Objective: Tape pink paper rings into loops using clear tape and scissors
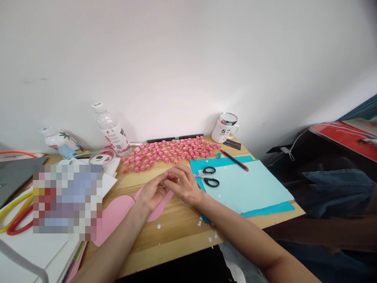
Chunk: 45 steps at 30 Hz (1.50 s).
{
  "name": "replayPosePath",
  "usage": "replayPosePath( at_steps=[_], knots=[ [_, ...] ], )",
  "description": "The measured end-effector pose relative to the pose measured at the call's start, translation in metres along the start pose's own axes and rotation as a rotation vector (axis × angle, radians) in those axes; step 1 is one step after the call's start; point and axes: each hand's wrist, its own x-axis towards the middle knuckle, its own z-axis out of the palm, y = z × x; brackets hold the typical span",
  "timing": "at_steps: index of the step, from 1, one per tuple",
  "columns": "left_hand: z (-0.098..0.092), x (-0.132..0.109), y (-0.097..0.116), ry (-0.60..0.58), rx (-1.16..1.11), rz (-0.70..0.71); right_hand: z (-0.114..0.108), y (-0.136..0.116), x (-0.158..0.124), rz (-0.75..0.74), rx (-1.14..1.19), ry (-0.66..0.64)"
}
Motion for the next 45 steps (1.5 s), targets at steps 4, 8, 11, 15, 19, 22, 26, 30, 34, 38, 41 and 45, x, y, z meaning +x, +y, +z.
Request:
replayPosePath(
  at_steps=[4, 8, 11, 15, 19, 22, 26, 30, 34, 38, 41, 45],
  knots=[
    [0.001, -0.002, -0.001, -0.023, 0.009, 0.015, 0.000, -0.001, 0.000, -0.022, 0.026, 0.019],
    [0.000, -0.002, -0.003, -0.046, -0.003, 0.019, -0.003, -0.001, 0.004, -0.016, 0.038, 0.014],
    [-0.002, -0.001, -0.002, -0.067, 0.008, 0.029, -0.005, -0.002, 0.005, 0.021, 0.061, -0.003],
    [-0.005, 0.001, -0.001, -0.089, 0.042, 0.089, -0.003, -0.002, 0.002, 0.164, 0.154, 0.006],
    [-0.006, 0.002, -0.001, -0.073, 0.078, 0.126, 0.001, 0.004, -0.002, 0.423, 0.382, 0.033],
    [-0.005, 0.002, -0.001, -0.066, 0.105, 0.136, 0.003, 0.011, -0.003, 0.575, 0.609, -0.014],
    [-0.004, 0.001, -0.003, -0.077, 0.158, 0.182, 0.004, 0.016, -0.001, 0.738, 0.849, -0.049],
    [-0.003, 0.000, -0.005, -0.072, 0.224, 0.270, 0.005, 0.016, 0.000, 0.899, 0.979, -0.078],
    [0.001, -0.004, -0.007, -0.004, 0.343, 0.363, 0.004, 0.015, 0.001, 0.972, 1.046, -0.105],
    [0.004, -0.007, -0.006, 0.067, 0.498, 0.441, 0.002, 0.014, 0.002, 0.984, 1.034, -0.104],
    [0.004, -0.008, -0.006, 0.097, 0.539, 0.485, 0.001, 0.014, 0.002, 0.956, 1.019, -0.103],
    [0.006, -0.010, -0.005, 0.100, 0.564, 0.505, 0.002, 0.015, 0.001, 0.929, 1.005, -0.085]
  ],
)
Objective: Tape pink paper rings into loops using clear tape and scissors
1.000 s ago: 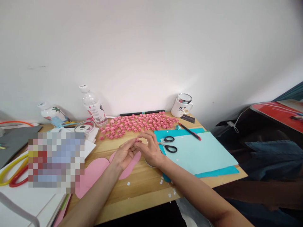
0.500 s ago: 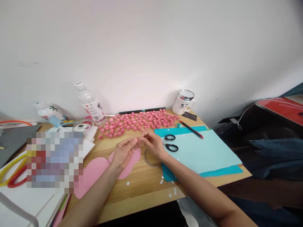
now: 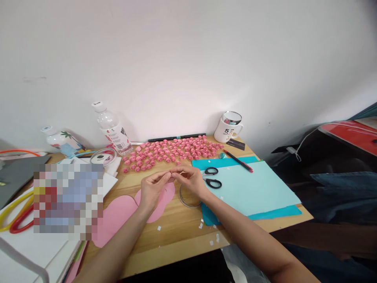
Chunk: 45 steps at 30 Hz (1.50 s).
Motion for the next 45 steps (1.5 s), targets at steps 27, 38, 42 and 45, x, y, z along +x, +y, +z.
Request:
replayPosePath(
  at_steps=[27, 38, 42, 45],
  knots=[
    [0.007, -0.011, 0.003, 0.177, 0.246, 0.281, 0.019, -0.006, -0.014, 0.175, 0.228, 0.182],
    [0.009, -0.015, 0.003, 0.173, 0.219, 0.338, 0.018, -0.010, -0.016, 0.206, 0.145, 0.179],
    [0.009, -0.015, 0.000, 0.146, 0.295, 0.379, 0.017, -0.012, -0.016, 0.190, 0.070, 0.204],
    [0.008, -0.014, -0.003, 0.155, 0.356, 0.393, 0.017, -0.014, -0.015, 0.212, 0.069, 0.207]
  ],
)
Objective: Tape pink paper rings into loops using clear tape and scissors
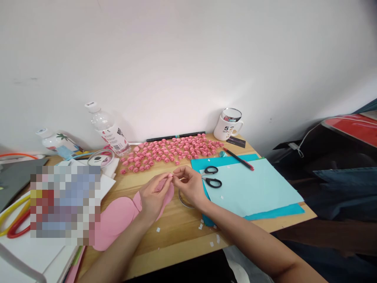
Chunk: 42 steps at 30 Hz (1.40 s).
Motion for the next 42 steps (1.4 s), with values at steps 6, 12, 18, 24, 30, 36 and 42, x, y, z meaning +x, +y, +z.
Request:
replayPosePath(
  at_steps=[6, 12, 18, 24, 30, 36, 42],
  knots=[
    [0.000, -0.001, -0.006, -0.027, 0.037, 0.013, 0.001, -0.004, 0.000, 0.032, 0.010, 0.038],
    [-0.001, 0.000, -0.006, -0.022, 0.022, 0.037, 0.001, -0.006, 0.000, 0.029, -0.009, 0.057],
    [-0.001, 0.001, -0.018, -0.026, 0.210, 0.287, 0.001, -0.004, 0.000, 0.009, -0.037, 0.060],
    [0.000, 0.000, -0.023, -0.014, 0.238, 0.291, 0.002, 0.000, 0.000, -0.007, -0.036, 0.015],
    [0.000, 0.001, -0.024, -0.011, 0.281, 0.318, 0.003, 0.002, -0.001, -0.034, -0.056, 0.004],
    [0.001, 0.002, -0.030, -0.116, 0.240, 0.331, 0.003, -0.001, 0.001, 0.013, -0.007, 0.038],
    [0.003, 0.002, -0.032, -0.149, 0.086, 0.195, 0.003, 0.002, 0.000, -0.019, -0.037, 0.019]
  ],
)
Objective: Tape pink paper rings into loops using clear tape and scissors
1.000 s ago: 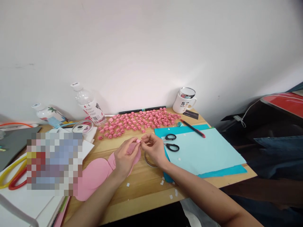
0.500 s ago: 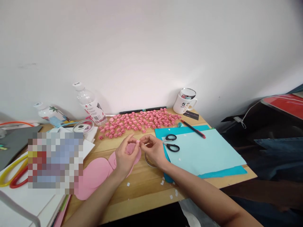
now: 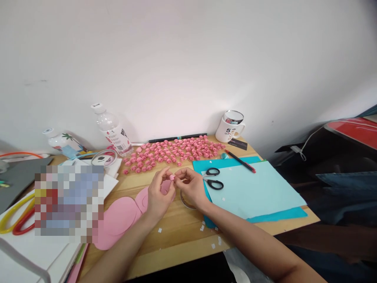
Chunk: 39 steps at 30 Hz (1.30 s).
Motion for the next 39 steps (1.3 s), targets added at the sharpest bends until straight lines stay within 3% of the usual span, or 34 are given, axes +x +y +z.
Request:
replayPosePath(
  at_steps=[10, 16, 27, 35, 39],
  knots=[
    [-0.001, 0.002, 0.008, 0.068, -0.127, -0.108, 0.002, 0.003, -0.007, -0.301, -0.249, 0.004],
    [0.002, 0.003, 0.015, 0.100, -0.185, -0.246, 0.001, 0.001, -0.005, -0.176, -0.140, 0.022],
    [0.002, 0.001, 0.012, 0.090, -0.149, -0.230, 0.002, 0.002, -0.007, -0.219, -0.204, 0.001],
    [0.004, 0.002, 0.009, 0.056, -0.188, -0.230, -0.002, -0.003, 0.000, -0.073, -0.085, 0.060],
    [0.002, 0.001, 0.008, 0.044, -0.137, -0.208, -0.003, -0.003, -0.001, -0.077, -0.097, 0.061]
  ],
)
